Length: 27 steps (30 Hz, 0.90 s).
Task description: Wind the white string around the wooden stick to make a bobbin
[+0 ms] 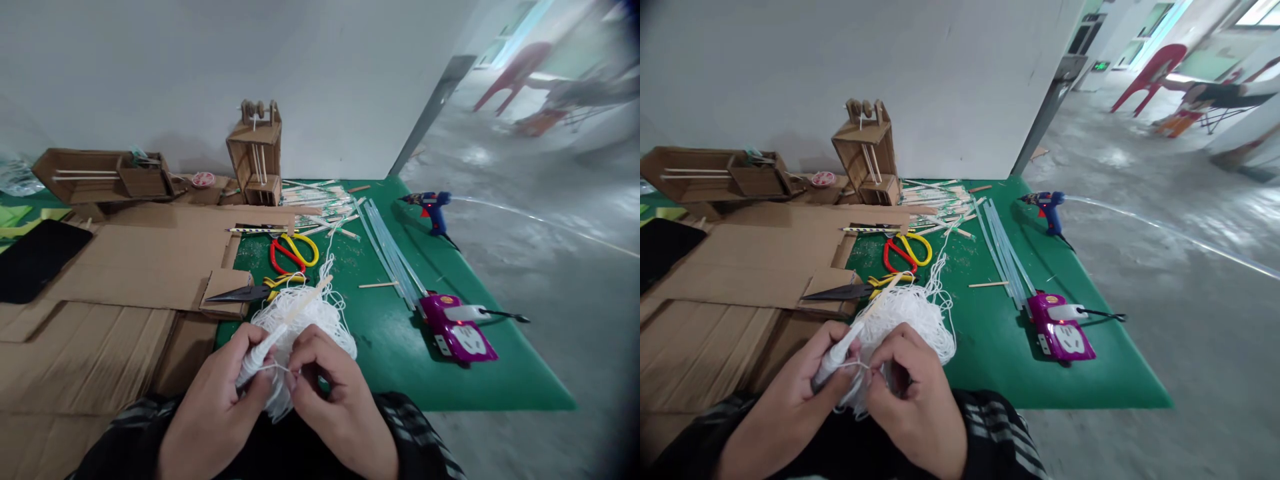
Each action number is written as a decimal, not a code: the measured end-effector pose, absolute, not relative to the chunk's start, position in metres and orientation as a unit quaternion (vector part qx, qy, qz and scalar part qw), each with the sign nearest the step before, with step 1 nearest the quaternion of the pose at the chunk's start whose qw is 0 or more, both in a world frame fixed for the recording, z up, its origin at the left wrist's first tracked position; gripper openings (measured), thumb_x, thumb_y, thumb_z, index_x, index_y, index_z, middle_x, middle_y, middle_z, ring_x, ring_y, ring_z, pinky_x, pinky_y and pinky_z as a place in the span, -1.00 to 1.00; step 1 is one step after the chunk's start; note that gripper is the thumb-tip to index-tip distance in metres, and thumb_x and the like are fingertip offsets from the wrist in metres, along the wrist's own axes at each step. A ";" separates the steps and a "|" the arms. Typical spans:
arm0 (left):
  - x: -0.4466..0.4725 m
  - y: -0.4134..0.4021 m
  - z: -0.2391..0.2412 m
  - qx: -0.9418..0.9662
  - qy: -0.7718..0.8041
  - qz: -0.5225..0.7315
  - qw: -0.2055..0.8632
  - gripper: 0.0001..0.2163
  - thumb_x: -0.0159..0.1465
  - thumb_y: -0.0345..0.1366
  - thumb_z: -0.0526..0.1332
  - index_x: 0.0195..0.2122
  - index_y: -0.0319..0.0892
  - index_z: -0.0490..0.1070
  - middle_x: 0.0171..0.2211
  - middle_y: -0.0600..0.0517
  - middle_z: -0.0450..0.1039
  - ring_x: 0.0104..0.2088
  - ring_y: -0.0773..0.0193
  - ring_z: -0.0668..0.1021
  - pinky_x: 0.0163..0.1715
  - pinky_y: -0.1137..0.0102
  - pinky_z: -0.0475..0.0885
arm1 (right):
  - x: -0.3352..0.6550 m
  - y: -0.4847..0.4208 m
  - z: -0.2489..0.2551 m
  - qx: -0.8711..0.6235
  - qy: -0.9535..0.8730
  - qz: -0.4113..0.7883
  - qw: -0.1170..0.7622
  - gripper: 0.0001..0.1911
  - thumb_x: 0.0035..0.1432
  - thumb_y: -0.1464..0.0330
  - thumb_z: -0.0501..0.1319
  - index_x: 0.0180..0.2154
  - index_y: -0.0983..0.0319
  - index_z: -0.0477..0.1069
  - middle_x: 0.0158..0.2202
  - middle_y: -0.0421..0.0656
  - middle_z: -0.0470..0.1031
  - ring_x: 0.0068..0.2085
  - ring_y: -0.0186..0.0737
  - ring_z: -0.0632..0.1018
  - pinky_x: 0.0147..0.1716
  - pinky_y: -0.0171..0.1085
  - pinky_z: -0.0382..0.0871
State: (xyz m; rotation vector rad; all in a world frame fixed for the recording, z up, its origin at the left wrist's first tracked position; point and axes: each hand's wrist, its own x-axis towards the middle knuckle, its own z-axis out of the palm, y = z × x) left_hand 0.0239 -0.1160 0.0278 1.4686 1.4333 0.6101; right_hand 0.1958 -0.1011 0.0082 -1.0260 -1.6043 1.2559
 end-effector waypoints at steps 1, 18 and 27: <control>0.024 -0.115 0.027 0.615 0.590 0.250 0.460 -0.85 0.36 -0.15 0.05 -0.15 -0.07 0.23 -0.27 0.05 0.39 -0.28 0.19 0.45 -0.26 0.37 0.31 | 0.196 -0.101 0.009 -0.401 -0.629 0.508 0.430 -0.88 0.07 0.53 0.17 -0.42 0.21 0.38 -0.38 -0.19 0.34 -0.35 -0.29 0.40 -0.39 -0.32 0.27; 0.027 -0.114 0.022 0.648 0.574 0.294 0.405 -0.87 0.36 -0.19 0.06 -0.30 -0.09 0.25 -0.38 0.09 0.37 -0.37 0.23 0.44 -0.34 0.40 0.29 | 0.192 -0.102 -0.002 -0.309 -0.516 0.640 0.478 -0.74 0.25 0.23 0.17 -0.42 0.19 0.20 -0.38 -0.11 0.45 -0.34 -0.26 0.45 -0.34 -0.30 0.34; 0.024 -0.119 0.014 0.633 0.593 0.342 0.362 -0.92 0.38 -0.22 0.05 -0.21 -0.06 0.27 -0.27 0.08 0.45 -0.28 0.27 0.52 -0.28 0.42 0.35 | 0.193 -0.102 -0.003 -0.377 -0.566 0.618 0.394 -0.90 0.16 0.38 0.16 -0.40 0.23 0.28 -0.49 -0.24 0.31 -0.47 -0.36 0.30 -0.47 -0.36 0.19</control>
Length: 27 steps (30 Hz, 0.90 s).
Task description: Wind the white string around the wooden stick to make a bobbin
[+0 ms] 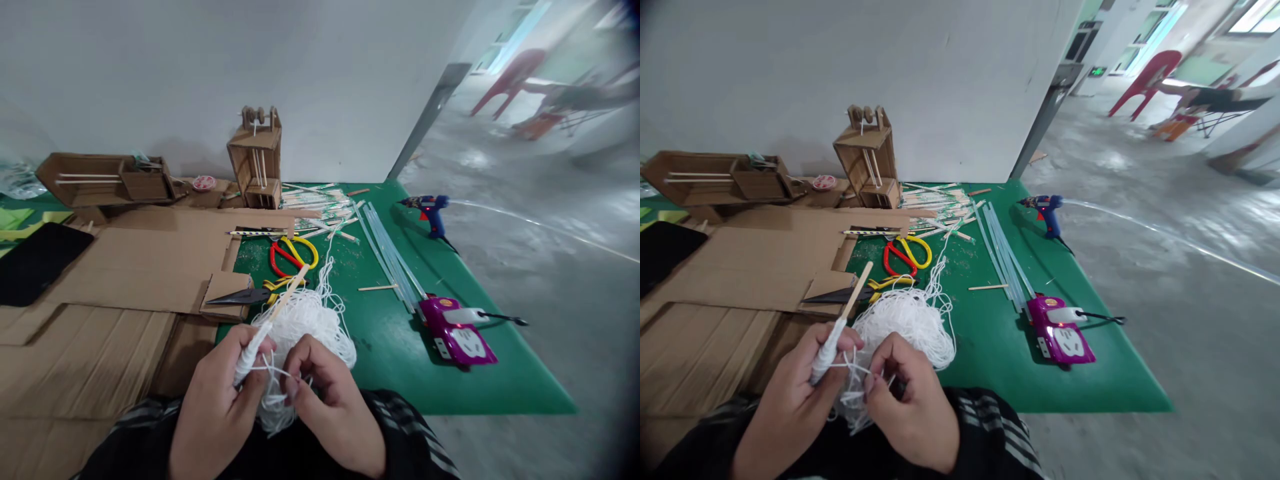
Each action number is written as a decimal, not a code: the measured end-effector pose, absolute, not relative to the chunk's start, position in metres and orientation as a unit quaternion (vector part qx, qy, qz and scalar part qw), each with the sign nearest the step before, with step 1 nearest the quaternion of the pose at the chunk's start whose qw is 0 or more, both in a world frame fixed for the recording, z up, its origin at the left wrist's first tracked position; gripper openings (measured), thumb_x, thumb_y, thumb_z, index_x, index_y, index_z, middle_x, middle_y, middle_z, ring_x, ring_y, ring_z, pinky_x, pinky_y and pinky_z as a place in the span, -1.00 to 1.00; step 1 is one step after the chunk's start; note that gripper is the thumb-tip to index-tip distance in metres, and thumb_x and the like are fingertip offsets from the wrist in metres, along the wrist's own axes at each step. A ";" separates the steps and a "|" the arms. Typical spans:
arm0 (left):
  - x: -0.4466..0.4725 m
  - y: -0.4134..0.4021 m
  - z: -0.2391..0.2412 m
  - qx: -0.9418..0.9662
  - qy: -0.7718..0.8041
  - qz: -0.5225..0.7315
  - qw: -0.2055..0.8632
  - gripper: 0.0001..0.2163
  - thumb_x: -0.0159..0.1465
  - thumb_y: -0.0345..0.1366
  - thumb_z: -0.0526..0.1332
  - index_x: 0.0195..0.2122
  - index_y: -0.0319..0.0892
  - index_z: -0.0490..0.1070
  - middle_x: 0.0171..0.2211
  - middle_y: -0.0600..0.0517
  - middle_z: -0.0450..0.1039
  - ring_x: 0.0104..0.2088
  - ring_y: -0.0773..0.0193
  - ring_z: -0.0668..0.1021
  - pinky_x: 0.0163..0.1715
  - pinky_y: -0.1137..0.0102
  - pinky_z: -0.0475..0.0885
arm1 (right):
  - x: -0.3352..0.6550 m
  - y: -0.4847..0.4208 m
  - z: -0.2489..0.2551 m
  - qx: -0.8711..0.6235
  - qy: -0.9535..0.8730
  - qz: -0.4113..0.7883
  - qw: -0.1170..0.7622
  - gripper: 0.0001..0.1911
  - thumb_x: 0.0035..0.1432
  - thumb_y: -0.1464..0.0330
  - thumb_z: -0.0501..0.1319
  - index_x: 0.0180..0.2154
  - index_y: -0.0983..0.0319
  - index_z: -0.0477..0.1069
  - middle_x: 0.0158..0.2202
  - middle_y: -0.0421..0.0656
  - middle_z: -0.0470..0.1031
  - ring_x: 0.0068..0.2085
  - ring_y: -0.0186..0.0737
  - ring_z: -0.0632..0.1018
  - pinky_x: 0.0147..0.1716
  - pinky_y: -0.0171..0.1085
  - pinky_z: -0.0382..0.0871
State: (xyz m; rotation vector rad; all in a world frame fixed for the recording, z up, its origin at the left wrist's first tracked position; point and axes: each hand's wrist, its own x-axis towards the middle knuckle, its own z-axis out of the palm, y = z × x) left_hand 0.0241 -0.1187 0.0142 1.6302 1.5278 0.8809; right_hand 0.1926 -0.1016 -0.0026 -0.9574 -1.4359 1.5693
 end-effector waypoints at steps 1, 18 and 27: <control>0.025 -0.118 0.015 0.646 0.586 0.344 0.349 -0.93 0.37 -0.24 0.06 -0.22 -0.07 0.27 -0.29 0.08 0.42 -0.29 0.27 0.51 -0.29 0.42 0.35 | 0.192 -0.101 -0.001 -0.382 -0.567 0.619 0.386 -0.91 0.16 0.36 0.17 -0.37 0.24 0.30 -0.49 -0.25 0.29 -0.47 -0.36 0.28 -0.47 -0.36 0.18; 0.031 -0.118 0.020 0.567 0.591 0.350 0.456 -0.87 0.27 -0.24 0.15 -0.17 -0.10 0.30 -0.32 0.08 0.40 -0.33 0.24 0.49 -0.29 0.42 0.40 | 0.188 -0.099 -0.004 -0.435 -0.561 0.585 0.393 -0.89 0.15 0.38 0.20 -0.33 0.29 0.47 -0.58 -0.30 0.27 -0.54 -0.41 0.24 -0.54 -0.39 0.13; 0.025 -0.112 0.017 0.566 0.568 0.326 0.501 -0.81 0.34 -0.12 0.10 -0.24 -0.12 0.37 -0.38 0.08 0.48 -0.39 0.28 0.51 -0.36 0.48 0.40 | 0.188 -0.098 -0.003 -0.426 -0.501 0.633 0.409 -0.83 0.19 0.30 0.22 -0.37 0.27 0.40 -0.58 -0.31 0.24 -0.55 -0.43 0.22 -0.56 -0.41 0.11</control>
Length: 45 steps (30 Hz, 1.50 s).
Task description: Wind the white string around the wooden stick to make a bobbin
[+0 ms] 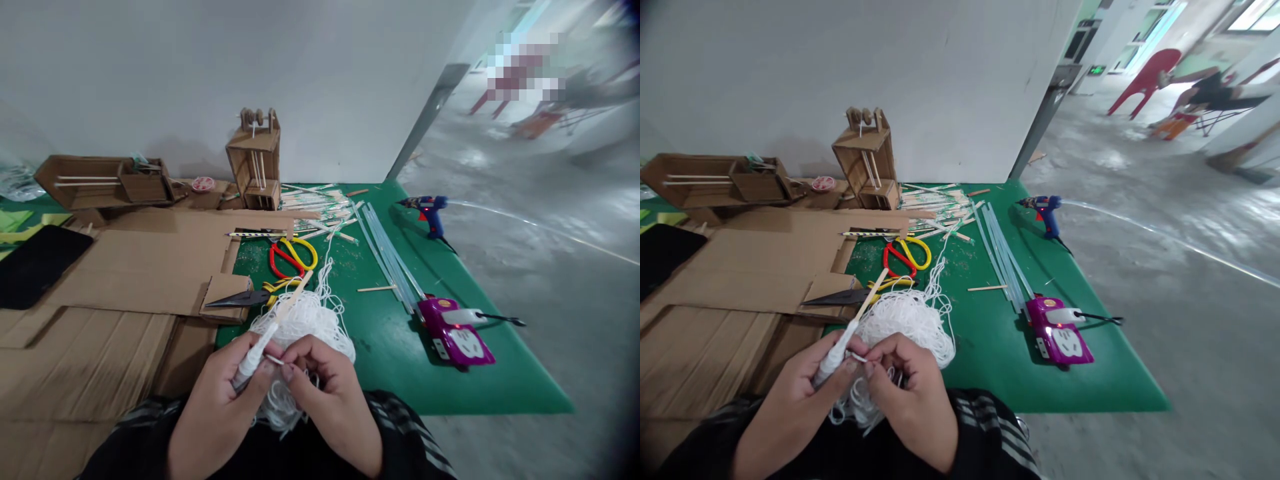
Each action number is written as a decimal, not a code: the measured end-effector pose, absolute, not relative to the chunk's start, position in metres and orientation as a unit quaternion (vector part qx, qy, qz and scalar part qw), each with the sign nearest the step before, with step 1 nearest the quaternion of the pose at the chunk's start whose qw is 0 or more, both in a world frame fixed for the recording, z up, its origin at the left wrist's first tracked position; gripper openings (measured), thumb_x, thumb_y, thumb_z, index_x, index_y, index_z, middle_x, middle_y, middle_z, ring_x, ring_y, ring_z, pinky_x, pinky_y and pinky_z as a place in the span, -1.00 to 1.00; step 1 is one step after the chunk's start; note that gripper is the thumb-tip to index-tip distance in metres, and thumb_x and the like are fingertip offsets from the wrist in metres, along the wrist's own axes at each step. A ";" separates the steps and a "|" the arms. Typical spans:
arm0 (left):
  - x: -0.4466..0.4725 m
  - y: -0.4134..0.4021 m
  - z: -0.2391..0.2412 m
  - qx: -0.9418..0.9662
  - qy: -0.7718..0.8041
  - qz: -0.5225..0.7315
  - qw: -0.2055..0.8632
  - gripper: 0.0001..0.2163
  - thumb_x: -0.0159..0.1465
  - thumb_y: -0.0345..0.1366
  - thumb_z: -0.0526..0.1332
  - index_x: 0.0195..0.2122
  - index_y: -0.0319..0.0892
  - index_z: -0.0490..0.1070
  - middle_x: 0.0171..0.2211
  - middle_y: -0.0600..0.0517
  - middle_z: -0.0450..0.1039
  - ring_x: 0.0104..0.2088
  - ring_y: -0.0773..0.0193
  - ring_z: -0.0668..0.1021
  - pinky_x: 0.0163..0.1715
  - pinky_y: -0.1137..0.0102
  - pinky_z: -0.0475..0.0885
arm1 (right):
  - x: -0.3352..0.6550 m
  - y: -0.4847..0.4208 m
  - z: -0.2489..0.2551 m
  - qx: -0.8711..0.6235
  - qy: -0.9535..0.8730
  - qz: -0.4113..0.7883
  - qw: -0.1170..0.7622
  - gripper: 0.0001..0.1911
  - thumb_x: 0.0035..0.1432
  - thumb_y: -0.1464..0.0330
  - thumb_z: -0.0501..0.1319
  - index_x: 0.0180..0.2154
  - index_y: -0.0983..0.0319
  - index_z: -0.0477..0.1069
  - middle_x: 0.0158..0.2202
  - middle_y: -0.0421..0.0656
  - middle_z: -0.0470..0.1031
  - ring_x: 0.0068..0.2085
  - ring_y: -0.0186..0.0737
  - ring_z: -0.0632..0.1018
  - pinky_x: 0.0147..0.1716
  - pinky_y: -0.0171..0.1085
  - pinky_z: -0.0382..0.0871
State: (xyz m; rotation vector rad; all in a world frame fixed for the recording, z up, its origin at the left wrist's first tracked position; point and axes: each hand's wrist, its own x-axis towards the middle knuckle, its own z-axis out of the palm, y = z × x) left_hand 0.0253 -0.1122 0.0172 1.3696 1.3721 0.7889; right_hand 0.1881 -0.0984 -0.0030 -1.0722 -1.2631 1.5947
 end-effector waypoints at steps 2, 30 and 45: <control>0.024 -0.112 0.015 0.591 0.579 0.317 0.463 -0.81 0.34 -0.12 0.10 -0.27 -0.11 0.37 -0.43 0.10 0.44 -0.44 0.30 0.48 -0.41 0.49 0.37 | 0.189 -0.097 -0.004 -0.414 -0.465 0.670 0.404 -0.78 0.18 0.24 0.23 -0.39 0.26 0.35 -0.58 -0.32 0.22 -0.56 -0.43 0.23 -0.56 -0.42 0.14; 0.025 -0.107 0.020 0.478 0.558 0.359 0.576 -0.74 0.33 -0.04 0.10 -0.28 -0.14 0.34 -0.43 0.12 0.32 -0.40 0.32 0.38 -0.36 0.50 0.34 | 0.186 -0.103 -0.012 -0.405 -0.691 0.402 0.444 -0.79 0.16 0.51 0.15 -0.21 0.19 0.50 -0.48 -0.22 0.56 -0.57 -0.38 0.41 -0.55 -0.40 0.26; 0.022 -0.107 0.005 0.371 0.530 0.399 0.650 -0.70 0.22 0.02 0.23 -0.33 -0.14 0.44 -0.51 0.15 0.21 -0.52 0.38 0.21 -0.50 0.51 0.22 | 0.189 -0.098 -0.011 -0.380 -0.720 0.455 0.360 -0.78 0.20 0.45 0.12 -0.22 0.20 0.54 -0.52 -0.22 0.52 -0.58 -0.38 0.33 -0.55 -0.37 0.19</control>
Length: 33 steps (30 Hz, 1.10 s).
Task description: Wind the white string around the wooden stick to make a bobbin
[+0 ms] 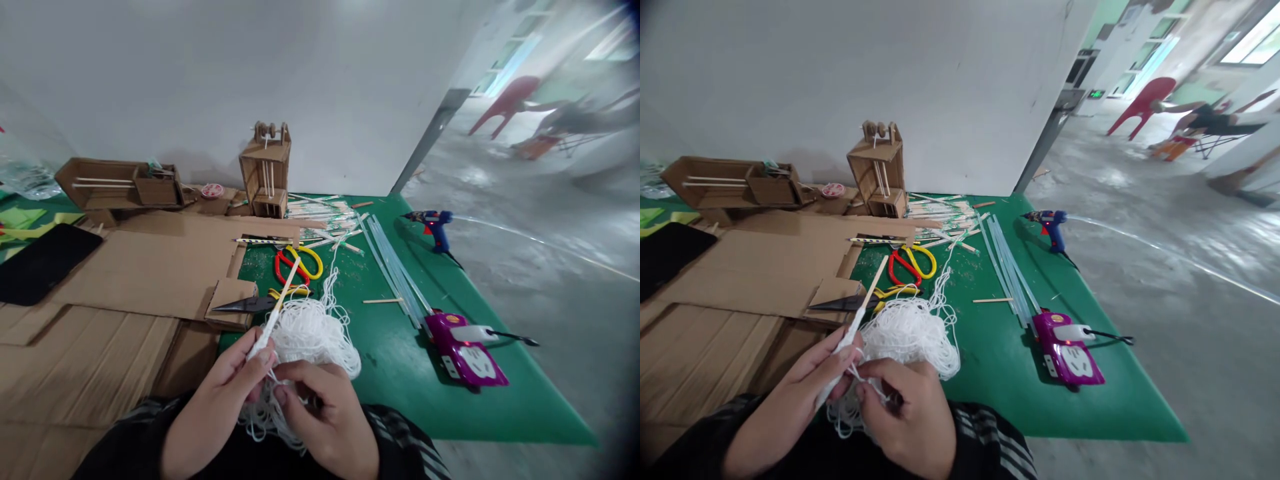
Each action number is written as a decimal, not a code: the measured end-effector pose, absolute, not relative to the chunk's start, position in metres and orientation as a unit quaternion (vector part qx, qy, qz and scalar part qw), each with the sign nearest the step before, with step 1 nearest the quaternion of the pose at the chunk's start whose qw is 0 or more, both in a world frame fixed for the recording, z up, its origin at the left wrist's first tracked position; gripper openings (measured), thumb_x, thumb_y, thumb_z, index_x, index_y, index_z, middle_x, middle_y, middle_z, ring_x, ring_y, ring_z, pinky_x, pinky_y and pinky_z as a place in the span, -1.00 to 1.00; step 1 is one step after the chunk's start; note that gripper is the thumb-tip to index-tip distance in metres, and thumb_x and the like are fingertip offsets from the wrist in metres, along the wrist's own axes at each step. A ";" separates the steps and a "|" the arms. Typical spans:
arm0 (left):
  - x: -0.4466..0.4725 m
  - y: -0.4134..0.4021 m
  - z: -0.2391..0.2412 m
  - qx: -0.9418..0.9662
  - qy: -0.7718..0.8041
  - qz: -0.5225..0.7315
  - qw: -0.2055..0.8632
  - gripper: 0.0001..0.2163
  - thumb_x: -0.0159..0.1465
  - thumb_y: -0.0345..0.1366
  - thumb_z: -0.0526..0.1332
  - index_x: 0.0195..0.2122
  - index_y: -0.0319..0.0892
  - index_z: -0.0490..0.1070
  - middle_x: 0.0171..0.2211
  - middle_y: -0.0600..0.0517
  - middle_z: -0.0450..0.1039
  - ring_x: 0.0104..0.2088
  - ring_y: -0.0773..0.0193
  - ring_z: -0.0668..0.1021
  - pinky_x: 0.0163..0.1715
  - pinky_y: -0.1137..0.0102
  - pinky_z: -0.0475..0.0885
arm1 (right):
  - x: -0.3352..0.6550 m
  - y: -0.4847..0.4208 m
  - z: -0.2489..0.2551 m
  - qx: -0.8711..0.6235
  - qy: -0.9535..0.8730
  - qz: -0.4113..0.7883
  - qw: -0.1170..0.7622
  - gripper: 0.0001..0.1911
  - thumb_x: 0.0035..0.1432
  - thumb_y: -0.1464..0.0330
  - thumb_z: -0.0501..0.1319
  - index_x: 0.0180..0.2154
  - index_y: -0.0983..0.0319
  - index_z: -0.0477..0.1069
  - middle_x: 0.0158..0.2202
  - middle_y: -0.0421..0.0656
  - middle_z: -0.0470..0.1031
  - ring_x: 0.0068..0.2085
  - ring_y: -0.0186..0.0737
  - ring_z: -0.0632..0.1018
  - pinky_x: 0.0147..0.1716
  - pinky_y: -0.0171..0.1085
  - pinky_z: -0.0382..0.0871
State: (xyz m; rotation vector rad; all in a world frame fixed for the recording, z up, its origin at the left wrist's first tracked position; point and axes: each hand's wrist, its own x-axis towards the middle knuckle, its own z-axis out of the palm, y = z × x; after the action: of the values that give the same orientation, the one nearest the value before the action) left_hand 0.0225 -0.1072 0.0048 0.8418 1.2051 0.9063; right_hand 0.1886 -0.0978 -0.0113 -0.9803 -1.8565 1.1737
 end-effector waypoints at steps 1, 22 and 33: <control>0.022 -0.108 0.002 0.348 0.532 0.404 0.658 -0.71 0.21 0.01 0.25 -0.28 -0.12 0.46 -0.52 0.15 0.21 -0.51 0.37 0.23 -0.48 0.50 0.22 | 0.189 -0.098 -0.010 -0.376 -0.710 0.479 0.353 -0.77 0.23 0.42 0.10 -0.21 0.21 0.54 -0.50 -0.20 0.53 -0.57 -0.37 0.34 -0.54 -0.36 0.20; 0.020 -0.107 0.027 0.456 0.532 0.365 0.613 -0.90 0.18 -0.40 0.02 -0.35 -0.09 0.28 -0.38 0.10 0.24 -0.33 0.25 0.31 -0.30 0.40 0.27 | 0.189 -0.091 -0.014 -0.419 -0.582 0.632 0.296 -0.64 0.04 0.22 0.39 -0.14 0.25 0.54 -0.67 -0.40 0.05 -0.61 -0.47 0.06 -0.64 -0.40 -0.10; 0.019 -0.119 0.013 0.360 0.452 0.480 0.659 -0.93 0.30 -0.25 0.18 -0.19 0.00 0.35 -0.23 0.07 0.34 -0.27 0.26 0.41 -0.30 0.42 0.40 | 0.188 -0.091 -0.014 -0.399 -0.512 0.693 0.313 -0.43 -0.19 0.19 0.51 -0.12 0.27 0.48 -0.65 -0.43 0.06 -0.60 -0.49 0.05 -0.66 -0.43 -0.13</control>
State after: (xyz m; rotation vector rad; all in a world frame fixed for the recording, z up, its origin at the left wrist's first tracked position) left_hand 0.0186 -0.1189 0.0130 0.8156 1.0236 1.0873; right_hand 0.1883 -0.0905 -0.0141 -1.0519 -1.3510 1.8281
